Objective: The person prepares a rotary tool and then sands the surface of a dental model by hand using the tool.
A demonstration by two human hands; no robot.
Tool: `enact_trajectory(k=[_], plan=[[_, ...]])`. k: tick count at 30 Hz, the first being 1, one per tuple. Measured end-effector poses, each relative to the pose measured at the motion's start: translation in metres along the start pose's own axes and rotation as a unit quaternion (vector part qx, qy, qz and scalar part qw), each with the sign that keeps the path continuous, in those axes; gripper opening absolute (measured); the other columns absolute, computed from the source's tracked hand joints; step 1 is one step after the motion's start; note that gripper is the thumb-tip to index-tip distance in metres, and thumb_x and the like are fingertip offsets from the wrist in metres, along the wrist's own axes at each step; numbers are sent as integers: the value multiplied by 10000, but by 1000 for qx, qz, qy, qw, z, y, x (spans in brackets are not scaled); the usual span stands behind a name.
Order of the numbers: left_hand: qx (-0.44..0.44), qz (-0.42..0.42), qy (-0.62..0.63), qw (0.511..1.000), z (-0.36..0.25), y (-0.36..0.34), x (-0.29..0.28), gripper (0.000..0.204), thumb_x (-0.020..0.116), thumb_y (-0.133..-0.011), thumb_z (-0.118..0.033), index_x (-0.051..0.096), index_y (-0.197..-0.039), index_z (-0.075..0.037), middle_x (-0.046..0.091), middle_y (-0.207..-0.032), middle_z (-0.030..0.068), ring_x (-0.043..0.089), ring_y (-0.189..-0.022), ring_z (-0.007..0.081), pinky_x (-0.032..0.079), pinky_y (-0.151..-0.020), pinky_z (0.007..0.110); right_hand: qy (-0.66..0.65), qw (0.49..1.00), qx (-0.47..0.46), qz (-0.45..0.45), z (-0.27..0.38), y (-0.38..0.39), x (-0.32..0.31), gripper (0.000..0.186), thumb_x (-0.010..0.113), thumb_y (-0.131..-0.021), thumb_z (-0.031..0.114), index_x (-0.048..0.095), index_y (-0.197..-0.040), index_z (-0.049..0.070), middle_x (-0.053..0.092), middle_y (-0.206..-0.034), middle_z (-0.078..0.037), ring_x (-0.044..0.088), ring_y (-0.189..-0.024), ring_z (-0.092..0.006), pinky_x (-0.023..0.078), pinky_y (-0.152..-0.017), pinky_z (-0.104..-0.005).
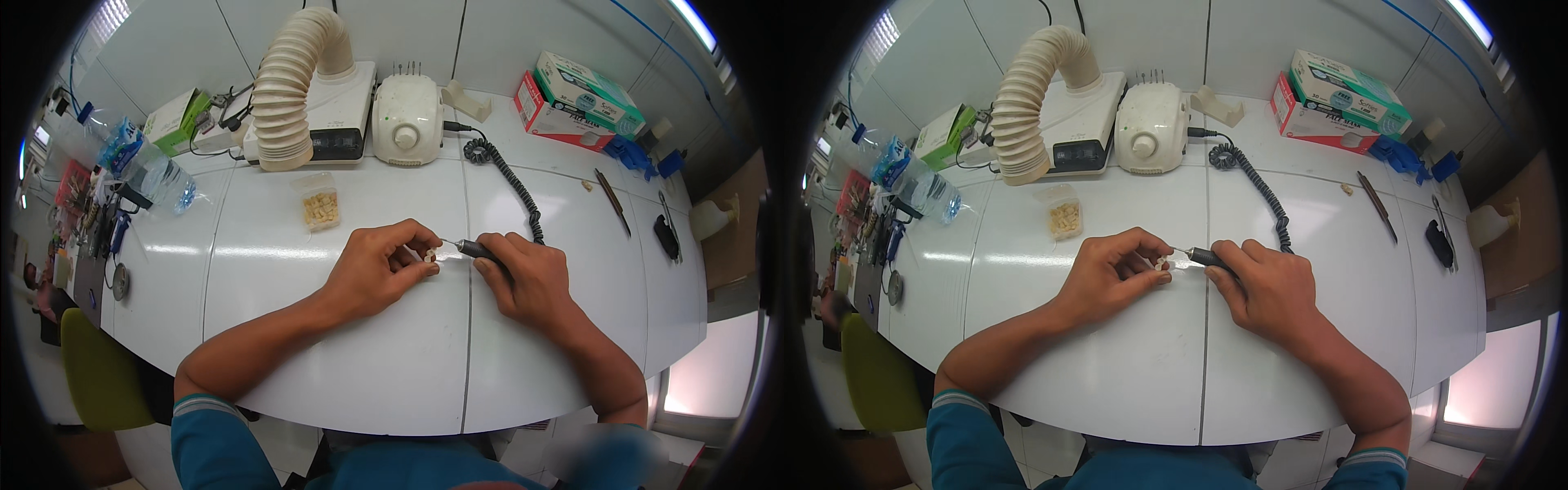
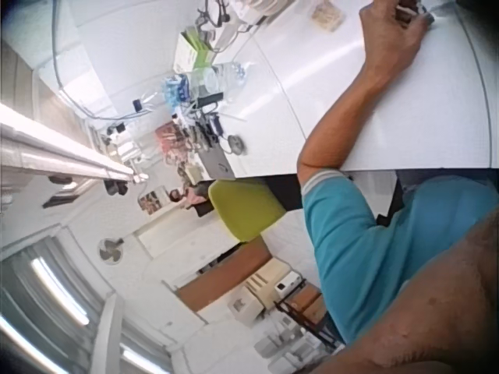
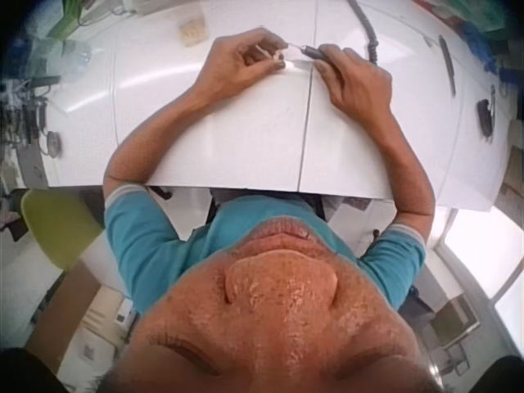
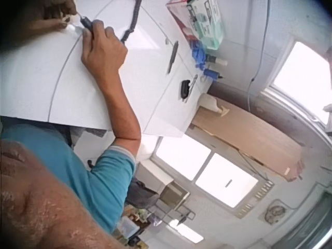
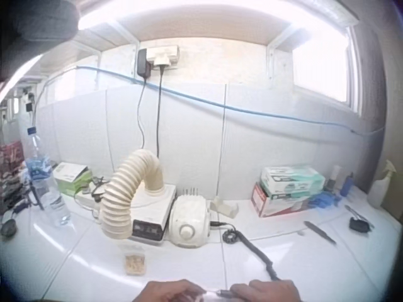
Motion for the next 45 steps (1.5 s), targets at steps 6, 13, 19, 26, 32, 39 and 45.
enact_trajectory(k=[6,13,19,26,32,39,45], plan=[[-36,-34,12,999,0,1,-6,276,817,-1003,-56,779,-1270,3,804,-1012,72,775,-892,110,601,-787,259,-26,1000,4,-17,-4,4,-5,175,752,-1052,297,719,-1128,144,643,-775,-47,655,-603,-266,483,-529,-421],[-22,-52,-9,998,2,-1,-19,322,737,-1063,-48,776,-1381,-20,723,-1068,45,703,-892,98,592,-795,263,-21,1000,7,3,-5,3,-3,183,740,-1060,314,709,-1110,141,647,-780,-56,670,-628,-277,500,-553,-434],[29,-55,-80,995,-5,-1,-21,371,699,-1063,-16,766,-1425,-55,725,-1059,54,697,-901,110,598,-832,271,-19,1000,5,-2,-3,5,-4,192,745,-1056,325,717,-1115,144,639,-773,-51,655,-614,-273,485,-546,-433],[177,-108,-235,950,-20,-1,-20,271,763,-932,49,831,-1178,-43,767,-1005,102,750,-895,203,603,-754,327,-21,1000,7,-1,-5,4,-4,190,755,-1049,325,732,-1125,153,626,-765,-44,651,-621,-259,473,-545,-426],[190,-112,-267,938,-22,4,-17,272,754,-906,68,826,-1147,-36,728,-965,99,712,-886,218,580,-773,358,-11,1000,1,7,-2,6,-6,186,769,-1037,315,736,-1127,156,617,-766,-43,644,-623,-259,472,-552,-428],[16,-67,81,994,-6,10,-16,266,591,-1075,6,794,-1246,-6,635,-1086,48,630,-988,114,518,-845,301,-11,1000,5,15,-4,7,-3,202,789,-1016,303,746,-1146,154,614,-779,-43,641,-627,-256,470,-552,-423],[-17,-47,113,992,6,11,-11,236,560,-1124,-43,739,-1275,-15,627,-1109,31,640,-1022,100,530,-885,279,-16,1000,-10,8,3,8,-3,223,815,-992,300,756,-1149,152,599,-776,-33,622,-603,-247,458,-539,-413]])
Point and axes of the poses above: each hand's wrist, its own y-axis away from the middle knuckle, its own x-axis out of the palm, z = x × y, the point moved 8 cm from there along -y, towards the middle knuckle
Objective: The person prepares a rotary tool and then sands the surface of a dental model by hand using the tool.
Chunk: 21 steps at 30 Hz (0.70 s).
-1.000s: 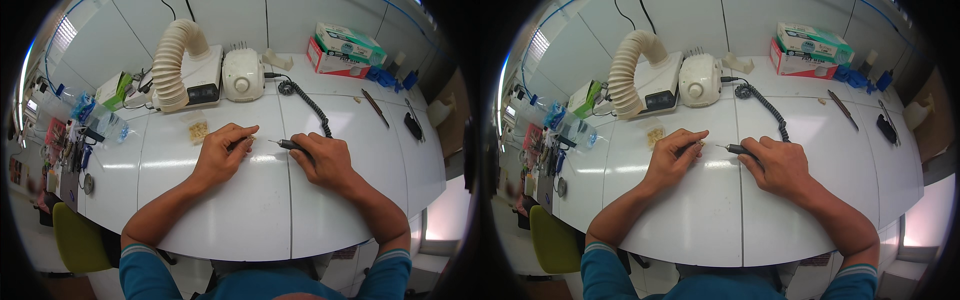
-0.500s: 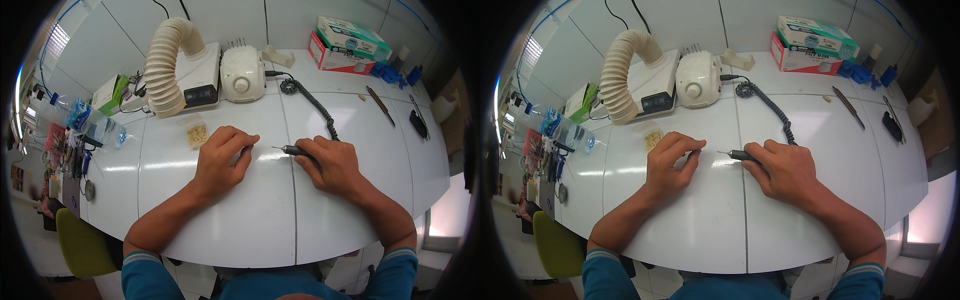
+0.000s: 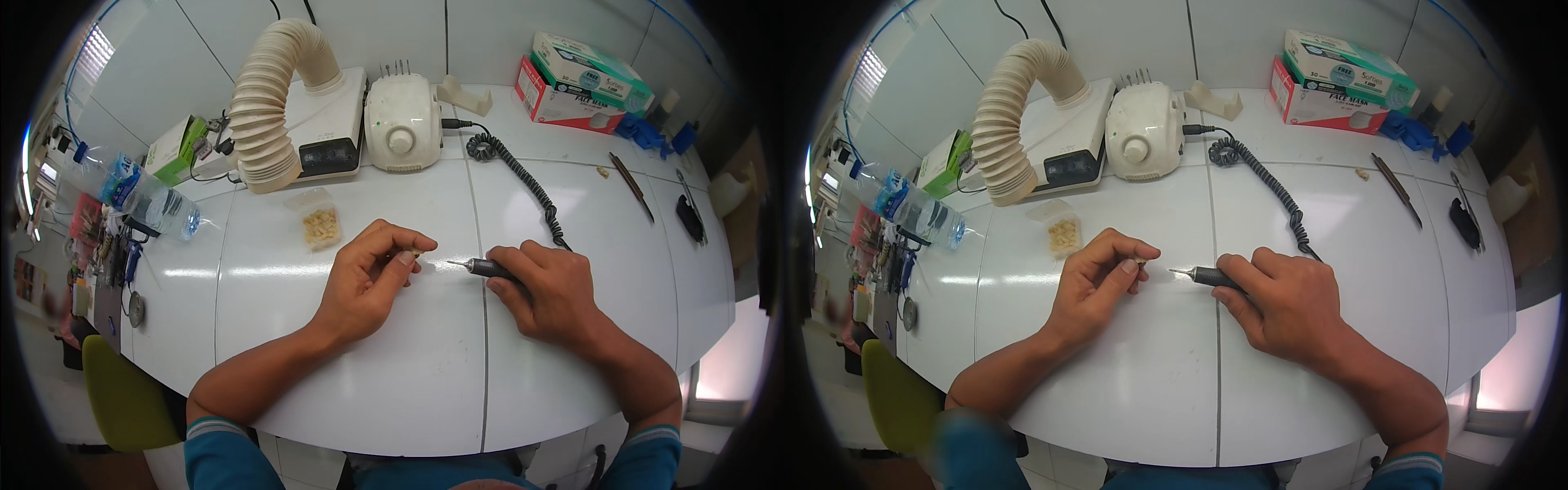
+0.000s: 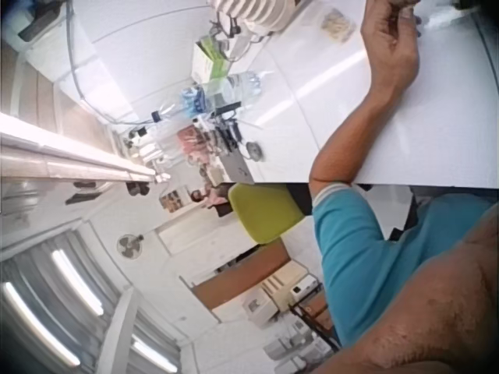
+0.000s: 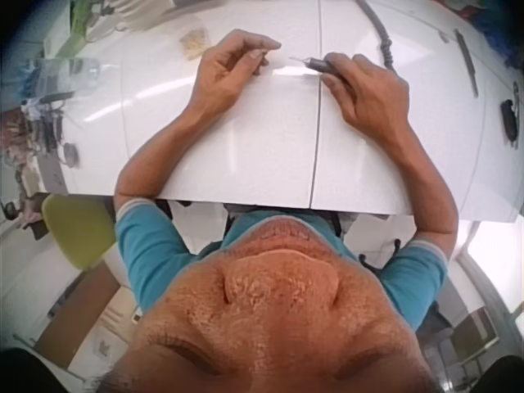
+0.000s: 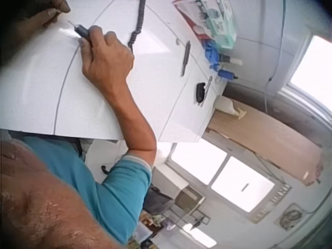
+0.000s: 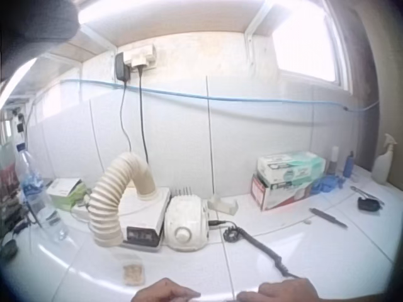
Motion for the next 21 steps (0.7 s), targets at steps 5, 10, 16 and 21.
enact_trajectory(k=[5,10,16,21], plan=[[-44,5,32,998,6,0,4,171,595,-1136,-76,678,-1270,-8,689,-1098,32,674,-1000,95,555,-881,279,12,1000,-16,1,1,1,2,245,832,-975,318,759,-1147,159,579,-769,-24,591,-579,-228,445,-535,-397],[-41,7,24,999,5,0,6,165,631,-1129,-76,677,-1267,1,707,-1095,40,683,-996,88,576,-883,257,33,999,-34,3,7,0,0,251,840,-967,322,761,-1147,166,573,-764,-15,581,-576,-203,437,-538,-391],[-18,29,6,999,5,1,11,200,675,-1109,-59,672,-1301,-3,710,-1139,42,722,-1053,109,585,-935,279,32,999,-35,0,7,1,0,253,834,-973,321,760,-1152,158,574,-763,-15,576,-574,-204,434,-539,-392],[-32,24,26,999,6,1,10,175,665,-1111,-38,703,-1276,6,713,-1150,45,726,-1075,111,589,-957,278,29,999,-40,-6,8,2,1,253,831,-976,320,763,-1150,150,571,-759,-16,572,-571,-205,430,-537,-391]])
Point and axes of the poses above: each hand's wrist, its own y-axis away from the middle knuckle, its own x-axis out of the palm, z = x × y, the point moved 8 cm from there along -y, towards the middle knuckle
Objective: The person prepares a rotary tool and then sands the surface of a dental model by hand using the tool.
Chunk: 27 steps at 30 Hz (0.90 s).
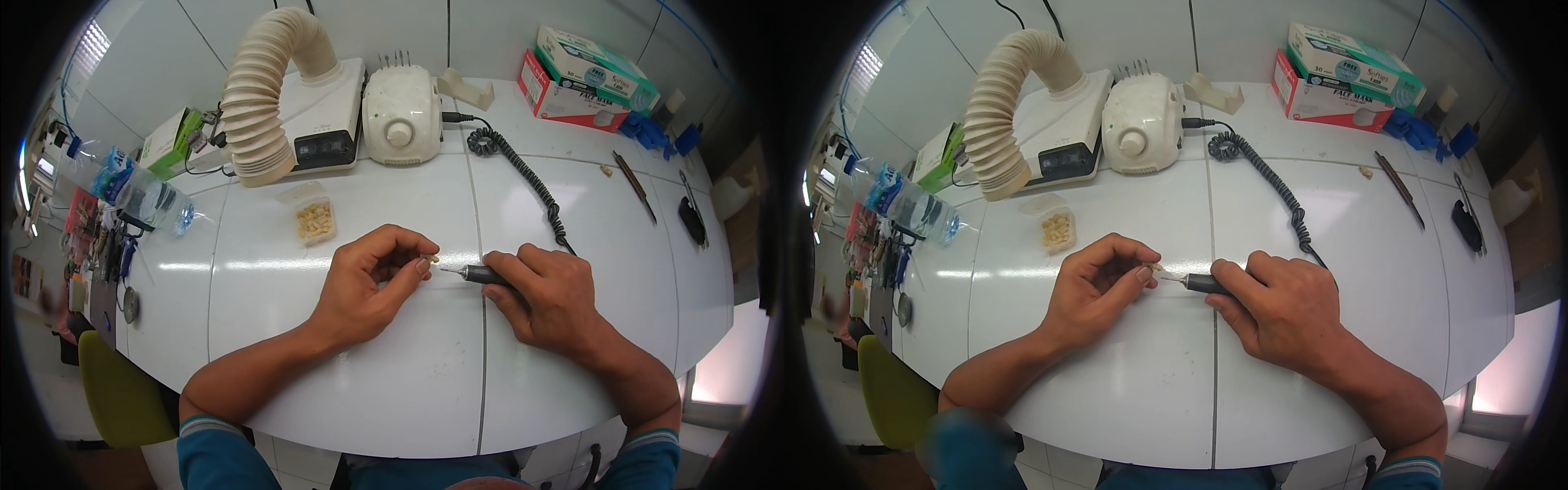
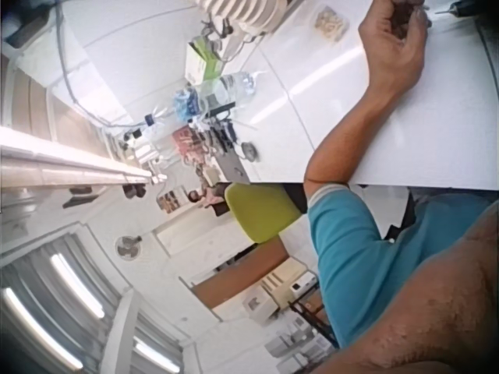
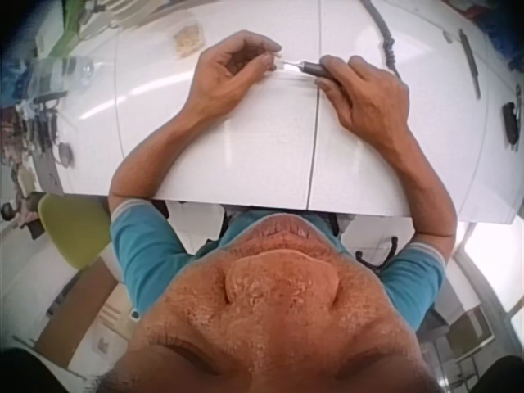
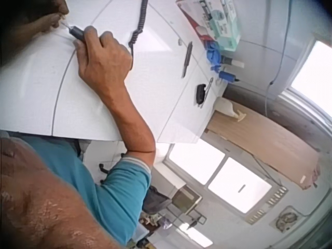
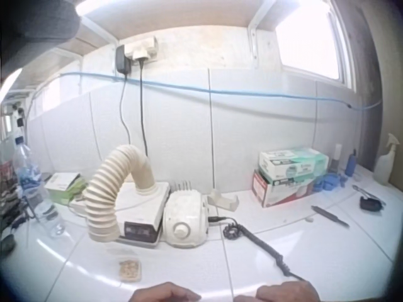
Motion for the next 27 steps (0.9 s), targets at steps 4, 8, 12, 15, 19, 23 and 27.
enact_trajectory(k=[4,8,12,15,19,23,27], plan=[[29,6,-28,999,-3,-2,-1,182,674,-1113,-44,716,-1283,4,719,-1173,57,739,-1083,124,598,-946,282,-3,1000,3,1,-1,0,0,252,829,-978,319,764,-1147,144,571,-760,-17,571,-570,-208,427,-536,-393],[10,1,-56,998,-3,-2,-5,181,663,-1124,-55,720,-1287,3,728,-1229,89,763,-1120,168,621,-908,276,-6,1000,3,0,-1,0,-1,252,830,-978,320,763,-1149,147,573,-761,-18,569,-567,-211,426,-535,-396],[14,-17,17,1000,-5,-3,-3,187,618,-1145,-56,699,-1298,15,738,-1299,135,761,-1231,226,646,-898,279,-6,1000,5,-1,-2,1,0,248,832,-976,321,760,-1147,156,574,-763,-20,571,-566,-214,429,-537,-397],[1,31,31,999,-2,-4,1,183,601,-1153,-60,684,-1292,24,731,-1336,169,745,-1281,247,659,-931,299,-7,1000,7,2,-2,1,0,245,832,-976,322,758,-1145,160,577,-766,-20,576,-569,-214,432,-538,-396],[-3,30,48,998,-2,-4,1,223,603,-1148,-28,681,-1336,63,753,-1269,147,764,-1207,203,659,-952,304,-7,1000,5,13,0,0,0,246,831,-978,326,757,-1146,162,582,-772,-20,583,-574,-213,437,-541,-396],[-12,40,40,998,1,-5,1,297,632,-1140,-61,693,-1411,44,727,-1302,166,754,-1233,227,645,-1027,311,-9,1000,4,13,1,1,1,245,831,-979,328,757,-1145,163,579,-772,-20,584,-575,-212,439,-540,-395],[19,64,-4,998,-4,-6,3,397,719,-1071,1,683,-1466,25,712,-1317,143,739,-1231,191,623,-1069,307,-6,1000,10,7,1,1,1,238,829,-981,327,756,-1140,165,575,-772,-18,586,-579,-210,439,-540,-390]])
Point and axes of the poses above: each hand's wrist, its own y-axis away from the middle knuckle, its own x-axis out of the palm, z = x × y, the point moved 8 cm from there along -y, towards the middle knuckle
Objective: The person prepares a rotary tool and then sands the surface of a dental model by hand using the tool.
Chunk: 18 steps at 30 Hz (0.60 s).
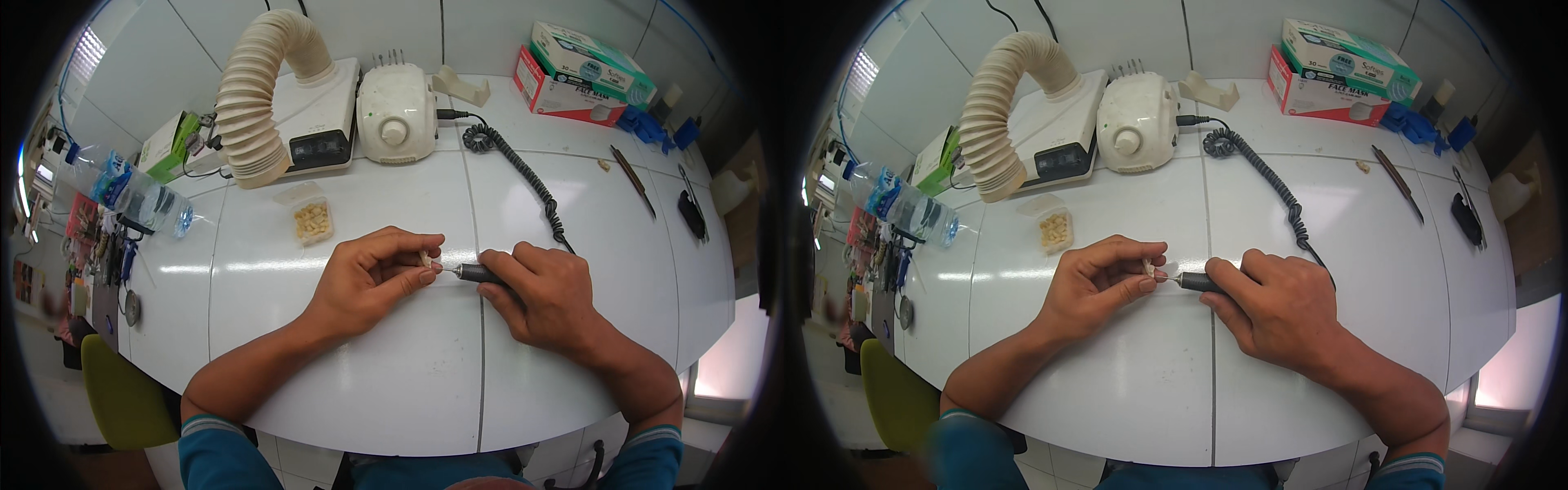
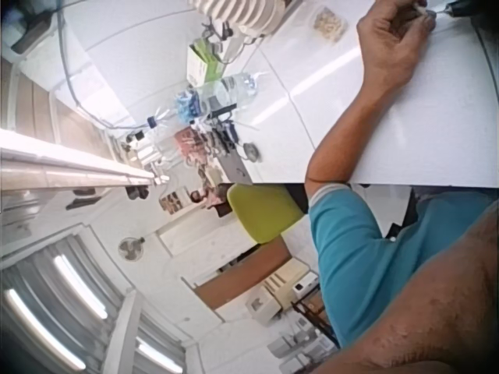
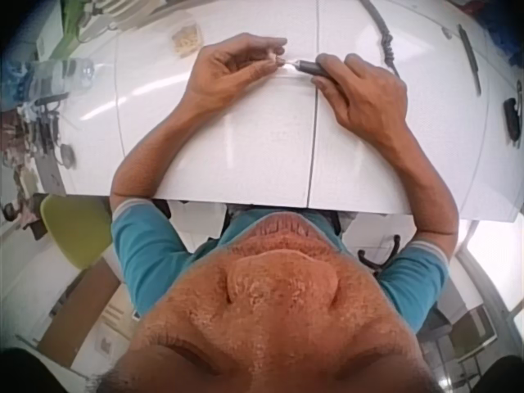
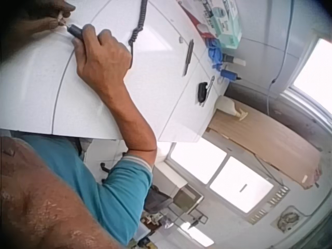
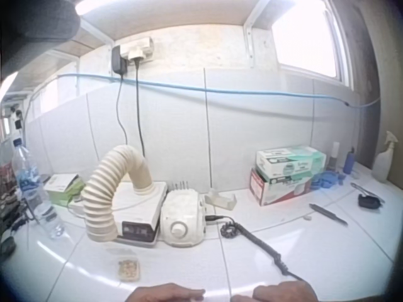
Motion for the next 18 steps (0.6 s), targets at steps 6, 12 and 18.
enact_trajectory(k=[6,12,18], plan=[[-18,21,-20,999,0,1,2,451,745,-1009,66,698,-1454,14,685,-1351,125,713,-1268,177,602,-1122,313,13,1000,-1,1,1,0,0,240,821,-989,343,753,-1135,166,575,-775,-19,590,-583,-206,442,-545,-390],[1,10,-56,998,-4,-1,4,416,698,-1033,79,704,-1443,13,622,-1406,131,696,-1321,210,589,-1162,316,26,1000,-8,10,2,0,1,240,815,-994,357,746,-1127,170,583,-773,-19,600,-588,-203,450,-548,-387],[10,0,-42,999,-1,0,4,405,687,-1039,77,702,-1440,21,615,-1405,127,714,-1300,219,596,-1156,324,40,999,-7,19,5,0,2,237,814,-995,358,742,-1131,177,587,-770,-24,608,-592,-201,455,-552,-383]])
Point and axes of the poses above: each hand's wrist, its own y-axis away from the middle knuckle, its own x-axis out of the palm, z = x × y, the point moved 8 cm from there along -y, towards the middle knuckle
